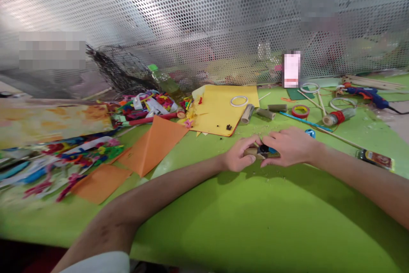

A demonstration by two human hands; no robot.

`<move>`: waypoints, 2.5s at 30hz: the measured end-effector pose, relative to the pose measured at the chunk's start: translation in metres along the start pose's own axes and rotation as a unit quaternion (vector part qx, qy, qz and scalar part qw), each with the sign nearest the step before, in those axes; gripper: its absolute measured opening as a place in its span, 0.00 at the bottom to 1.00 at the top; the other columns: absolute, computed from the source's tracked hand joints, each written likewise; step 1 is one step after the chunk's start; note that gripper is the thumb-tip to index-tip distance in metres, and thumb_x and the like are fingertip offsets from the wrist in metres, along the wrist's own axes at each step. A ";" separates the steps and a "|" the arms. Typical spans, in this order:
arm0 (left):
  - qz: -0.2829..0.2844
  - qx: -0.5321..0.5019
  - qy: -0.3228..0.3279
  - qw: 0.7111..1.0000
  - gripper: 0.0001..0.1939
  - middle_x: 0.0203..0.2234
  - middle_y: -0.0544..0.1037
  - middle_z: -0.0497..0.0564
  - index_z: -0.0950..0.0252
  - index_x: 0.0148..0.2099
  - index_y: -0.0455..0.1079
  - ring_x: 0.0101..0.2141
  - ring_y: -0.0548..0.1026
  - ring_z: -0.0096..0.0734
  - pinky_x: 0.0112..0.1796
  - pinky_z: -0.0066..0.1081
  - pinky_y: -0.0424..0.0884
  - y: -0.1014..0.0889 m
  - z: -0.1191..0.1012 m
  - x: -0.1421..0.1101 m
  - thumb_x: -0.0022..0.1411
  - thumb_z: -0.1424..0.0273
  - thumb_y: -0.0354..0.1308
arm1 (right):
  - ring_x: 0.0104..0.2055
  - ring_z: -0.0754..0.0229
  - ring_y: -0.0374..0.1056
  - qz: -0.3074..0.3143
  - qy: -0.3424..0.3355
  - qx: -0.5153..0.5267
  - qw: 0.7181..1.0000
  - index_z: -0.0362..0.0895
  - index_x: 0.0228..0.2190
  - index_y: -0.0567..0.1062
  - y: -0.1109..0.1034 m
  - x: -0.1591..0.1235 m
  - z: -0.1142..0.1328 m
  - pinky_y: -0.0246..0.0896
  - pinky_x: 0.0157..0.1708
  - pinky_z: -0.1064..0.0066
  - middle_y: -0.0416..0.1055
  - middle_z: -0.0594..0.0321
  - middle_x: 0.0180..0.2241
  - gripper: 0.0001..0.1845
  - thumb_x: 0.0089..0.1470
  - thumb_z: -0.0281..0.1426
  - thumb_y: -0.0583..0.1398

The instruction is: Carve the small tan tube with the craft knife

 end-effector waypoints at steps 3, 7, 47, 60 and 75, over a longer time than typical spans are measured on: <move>-0.003 -0.015 -0.004 1.000 0.12 0.20 0.63 0.41 0.64 0.42 0.60 0.20 0.58 0.22 0.23 0.24 0.56 0.000 0.001 0.000 0.55 0.69 0.53 | 0.25 0.60 0.67 -0.008 -0.002 0.002 1.000 0.43 0.38 0.73 0.003 -0.001 -0.002 0.39 0.24 0.67 0.75 0.60 0.28 0.35 0.59 0.60 0.46; -0.006 -0.039 -0.022 0.999 0.12 0.21 0.65 0.42 0.64 0.43 0.60 0.19 0.59 0.22 0.22 0.24 0.55 -0.001 0.003 0.000 0.56 0.68 0.53 | 0.24 0.61 0.66 -0.025 -0.016 0.005 1.000 0.43 0.37 0.74 0.003 -0.002 -0.003 0.39 0.23 0.67 0.73 0.61 0.26 0.32 0.62 0.57 0.46; -0.001 -0.029 -0.043 0.999 0.12 0.21 0.64 0.41 0.65 0.44 0.60 0.20 0.59 0.22 0.23 0.24 0.55 0.001 0.001 0.000 0.58 0.68 0.51 | 0.25 0.55 0.68 0.053 0.084 -0.010 0.995 0.43 0.40 0.71 0.000 0.002 -0.003 0.36 0.23 0.68 0.76 0.54 0.31 0.42 0.54 0.66 0.42; -0.007 -0.019 -0.011 1.000 0.11 0.21 0.63 0.42 0.64 0.40 0.59 0.22 0.58 0.24 0.25 0.26 0.55 0.001 0.002 0.003 0.54 0.66 0.52 | 0.29 0.54 0.69 0.052 0.074 0.011 0.996 0.43 0.44 0.71 -0.004 0.003 0.001 0.43 0.25 0.68 0.76 0.51 0.37 0.40 0.55 0.65 0.44; -0.005 -0.047 -0.025 0.999 0.11 0.20 0.64 0.41 0.65 0.42 0.61 0.19 0.59 0.22 0.22 0.23 0.55 0.001 0.004 0.002 0.55 0.70 0.53 | 0.26 0.59 0.68 -0.002 -0.003 0.020 1.000 0.43 0.39 0.73 0.006 0.000 -0.005 0.44 0.25 0.67 0.74 0.59 0.29 0.35 0.60 0.60 0.46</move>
Point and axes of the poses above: each hand's wrist, its own x-axis towards the middle knuckle, its own y-axis out of the palm, z = x × y, the point moved 1 cm from there along x, towards the middle knuckle
